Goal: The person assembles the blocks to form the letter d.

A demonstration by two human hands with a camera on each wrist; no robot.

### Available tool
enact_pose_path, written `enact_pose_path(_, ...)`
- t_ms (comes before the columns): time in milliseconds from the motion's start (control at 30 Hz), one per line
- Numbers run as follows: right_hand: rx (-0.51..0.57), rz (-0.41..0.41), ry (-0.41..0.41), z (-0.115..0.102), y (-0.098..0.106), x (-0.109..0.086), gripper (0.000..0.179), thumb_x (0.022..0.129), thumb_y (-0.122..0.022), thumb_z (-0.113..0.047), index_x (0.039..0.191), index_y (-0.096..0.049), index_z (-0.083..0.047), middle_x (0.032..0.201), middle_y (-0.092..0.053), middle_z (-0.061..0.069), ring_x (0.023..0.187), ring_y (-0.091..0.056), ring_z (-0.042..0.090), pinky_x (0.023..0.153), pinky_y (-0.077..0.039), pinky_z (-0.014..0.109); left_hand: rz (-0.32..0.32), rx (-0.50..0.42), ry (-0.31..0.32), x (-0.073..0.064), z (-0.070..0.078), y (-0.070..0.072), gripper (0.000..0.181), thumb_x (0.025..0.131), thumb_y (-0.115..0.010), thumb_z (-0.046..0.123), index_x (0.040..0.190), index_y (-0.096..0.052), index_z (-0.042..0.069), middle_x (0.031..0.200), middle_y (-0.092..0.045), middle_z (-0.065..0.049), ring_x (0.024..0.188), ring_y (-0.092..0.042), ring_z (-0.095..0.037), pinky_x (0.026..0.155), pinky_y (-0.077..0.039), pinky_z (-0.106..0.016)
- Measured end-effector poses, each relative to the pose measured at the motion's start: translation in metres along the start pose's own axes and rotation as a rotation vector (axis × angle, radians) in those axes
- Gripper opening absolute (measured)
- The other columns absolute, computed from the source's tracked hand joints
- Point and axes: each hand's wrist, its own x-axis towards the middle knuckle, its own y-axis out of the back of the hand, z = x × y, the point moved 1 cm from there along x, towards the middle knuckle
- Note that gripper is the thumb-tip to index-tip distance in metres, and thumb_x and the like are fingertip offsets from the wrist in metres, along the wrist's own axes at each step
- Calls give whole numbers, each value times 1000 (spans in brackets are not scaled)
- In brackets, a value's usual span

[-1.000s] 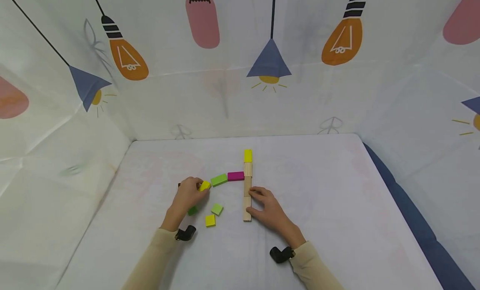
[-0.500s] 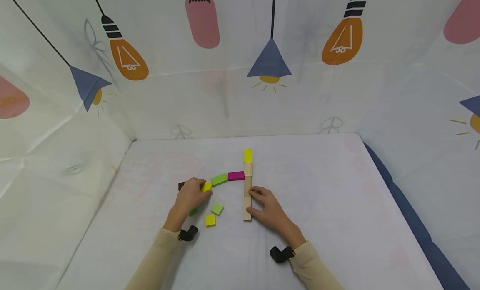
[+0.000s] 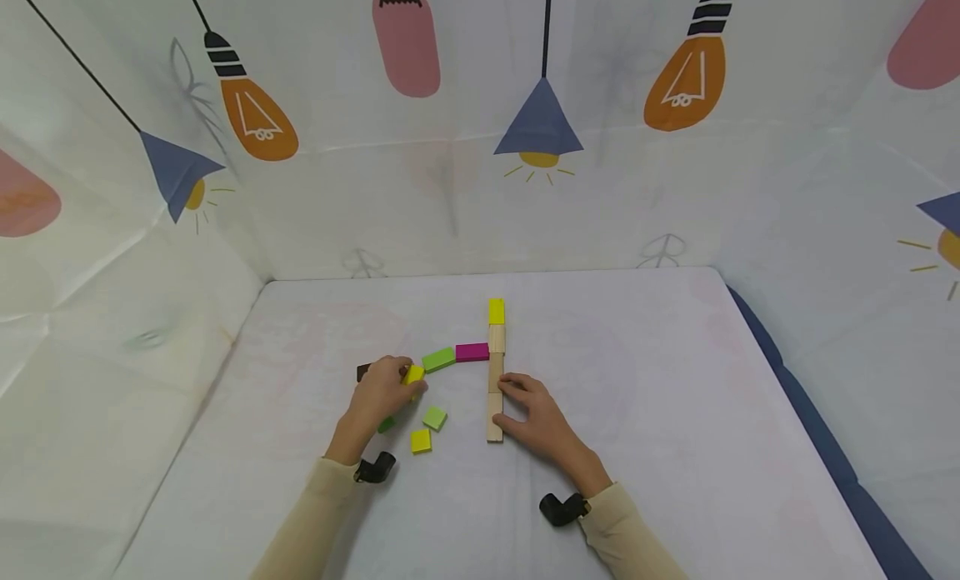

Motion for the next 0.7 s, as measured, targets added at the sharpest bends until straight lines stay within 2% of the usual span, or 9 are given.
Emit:
enact_pose_path(333, 1, -4, 6, 0, 0, 0, 58, 89, -82, -20, 139, -62, 0, 146, -57, 11, 141, -50, 36, 112, -45, 54, 14, -9, -31, 0, -1, 2, 42, 92, -78, 25, 125, -71, -1, 111, -71, -15, 95, -66, -23, 88, -59, -43)
enact_pose_path(700, 1, -11, -3, 1, 0, 0, 58, 90, -81, -22, 140, -62, -1, 147, -56, 10, 141, -49, 35, 112, -45, 54, 10, -70, -44, -2, 1, 4, 38, 92, -78, 20, 121, -71, -3, 111, -72, -17, 99, -68, -27, 88, -60, -44)
